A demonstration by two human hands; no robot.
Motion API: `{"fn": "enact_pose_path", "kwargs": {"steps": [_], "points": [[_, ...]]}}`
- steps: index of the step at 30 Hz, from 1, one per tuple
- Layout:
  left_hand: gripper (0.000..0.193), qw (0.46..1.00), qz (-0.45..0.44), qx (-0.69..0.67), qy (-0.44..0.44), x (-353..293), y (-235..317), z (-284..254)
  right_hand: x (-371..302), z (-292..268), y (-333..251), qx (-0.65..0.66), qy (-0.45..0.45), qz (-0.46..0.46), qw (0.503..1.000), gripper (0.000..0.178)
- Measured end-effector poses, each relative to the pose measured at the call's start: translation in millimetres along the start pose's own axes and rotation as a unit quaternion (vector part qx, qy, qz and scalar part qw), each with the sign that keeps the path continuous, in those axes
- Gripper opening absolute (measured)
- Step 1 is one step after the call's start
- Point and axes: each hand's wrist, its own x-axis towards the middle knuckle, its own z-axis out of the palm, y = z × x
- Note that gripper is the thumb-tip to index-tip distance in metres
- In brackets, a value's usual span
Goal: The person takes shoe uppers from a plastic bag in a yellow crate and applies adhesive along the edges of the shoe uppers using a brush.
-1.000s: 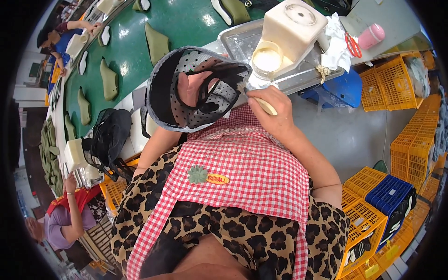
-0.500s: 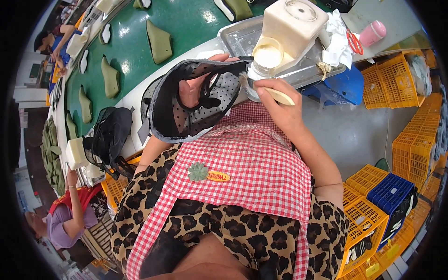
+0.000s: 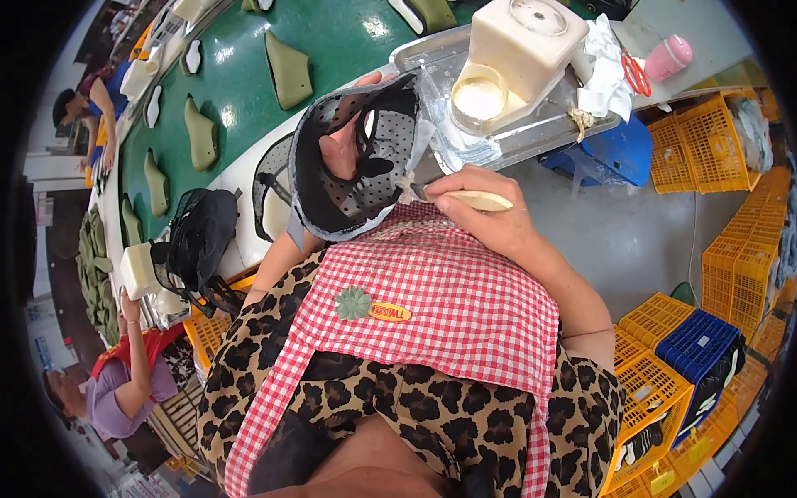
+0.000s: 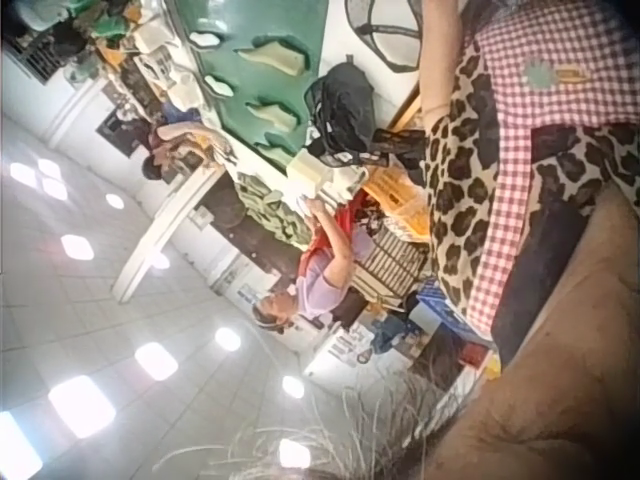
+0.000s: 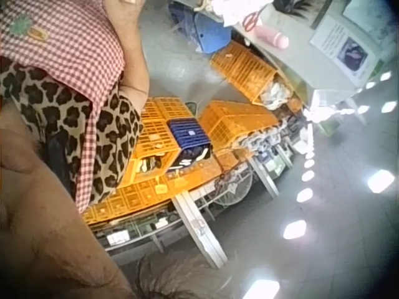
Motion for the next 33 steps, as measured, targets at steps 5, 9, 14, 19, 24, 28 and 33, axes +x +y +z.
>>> {"fn": "enact_pose_path", "kwargs": {"steps": [5,9,14,19,24,28,33], "points": [[0.123,0.994,0.007,0.105,0.009,5,-4,-8,0,-1,-2,0.040,-0.033,-0.040,0.998,0.016],[0.123,0.990,-0.007,0.142,0.006,2,-3,-10,2,-6,-2,0.070,-0.075,-0.081,0.991,0.016],[0.110,1.000,0.014,0.007,0.017,-1,7,7,6,-3,8,0.048,-0.045,-0.069,0.995,0.016],[0.123,0.997,-0.036,0.064,0.017,-6,41,17,14,-5,33,-0.018,0.050,0.032,0.998,0.017],[0.124,0.994,-0.098,0.045,0.026,-15,53,22,20,-8,23,-0.027,0.155,0.008,0.988,0.016],[0.127,0.991,-0.133,0.017,0.007,-16,43,21,36,-5,15,-0.127,0.176,-0.080,0.973,0.016],[0.121,0.994,-0.104,-0.011,-0.011,-19,37,19,40,3,34,-0.241,0.157,-0.182,0.940,0.019]]}}
